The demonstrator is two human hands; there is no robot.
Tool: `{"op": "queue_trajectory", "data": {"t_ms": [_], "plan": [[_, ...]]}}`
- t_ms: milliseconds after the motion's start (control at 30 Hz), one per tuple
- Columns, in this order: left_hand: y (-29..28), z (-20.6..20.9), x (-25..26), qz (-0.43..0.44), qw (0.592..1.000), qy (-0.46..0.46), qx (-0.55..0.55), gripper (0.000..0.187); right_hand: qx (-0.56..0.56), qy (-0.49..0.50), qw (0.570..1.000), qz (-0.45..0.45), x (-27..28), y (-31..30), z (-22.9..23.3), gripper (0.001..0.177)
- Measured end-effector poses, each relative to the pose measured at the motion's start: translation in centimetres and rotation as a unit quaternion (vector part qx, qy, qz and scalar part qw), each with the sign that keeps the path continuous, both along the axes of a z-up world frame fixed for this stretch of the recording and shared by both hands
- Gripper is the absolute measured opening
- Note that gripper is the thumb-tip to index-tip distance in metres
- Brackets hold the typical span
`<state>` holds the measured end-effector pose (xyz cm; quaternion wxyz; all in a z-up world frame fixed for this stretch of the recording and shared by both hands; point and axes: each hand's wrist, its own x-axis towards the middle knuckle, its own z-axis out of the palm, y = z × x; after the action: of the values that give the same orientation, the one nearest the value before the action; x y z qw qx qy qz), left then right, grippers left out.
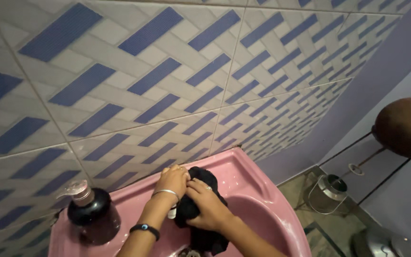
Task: The person washes a black cloth in a pink sink. They apply liquid soap from a pump bottle, rub the cloth, rinse it under running water, and wring it out repeatedly.
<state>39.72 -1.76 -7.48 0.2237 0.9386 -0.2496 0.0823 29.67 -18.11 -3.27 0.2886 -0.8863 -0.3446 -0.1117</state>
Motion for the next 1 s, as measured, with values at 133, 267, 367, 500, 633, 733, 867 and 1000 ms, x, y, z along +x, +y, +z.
{"op": "queue_trajectory", "data": {"t_ms": [133, 267, 367, 500, 633, 733, 867, 1000], "plan": [[-0.1, -0.1, 0.5, 0.009, 1.000, 0.022, 0.014, 0.029, -0.053, -0.005, 0.999, -0.002, 0.4, -0.6, 1.5, 0.088], [0.0, -0.4, 0.6, 0.010, 1.000, 0.007, -0.016, 0.029, -0.169, 0.048, 0.979, -0.102, 1.3, -1.0, 2.9, 0.090], [0.0, -0.5, 0.6, 0.013, 0.999, 0.028, -0.021, 0.030, -0.197, 0.085, 0.960, -0.180, 1.9, -1.3, 2.7, 0.088], [0.1, -0.4, 1.1, 0.009, 0.999, 0.048, 0.016, 0.030, -0.083, 0.019, 0.974, -0.208, 3.1, -2.8, 1.8, 0.085], [0.5, -0.5, 1.0, 0.012, 0.998, 0.053, -0.024, 0.033, -0.145, 0.141, 0.911, -0.359, 3.9, -5.4, 2.0, 0.095], [0.2, -0.8, 1.0, 0.005, 0.999, 0.046, -0.018, 0.031, -0.115, 0.126, 0.917, -0.361, 2.9, -6.3, 2.0, 0.088], [-0.1, -1.0, 1.4, 0.004, 0.999, 0.030, 0.030, 0.027, -0.111, 0.094, 0.913, -0.380, 1.4, -5.0, 1.5, 0.088], [-0.4, -0.9, 1.0, 0.006, 0.999, 0.020, 0.040, 0.025, -0.156, 0.100, 0.912, -0.365, 0.0, -3.4, 1.8, 0.089]]}}
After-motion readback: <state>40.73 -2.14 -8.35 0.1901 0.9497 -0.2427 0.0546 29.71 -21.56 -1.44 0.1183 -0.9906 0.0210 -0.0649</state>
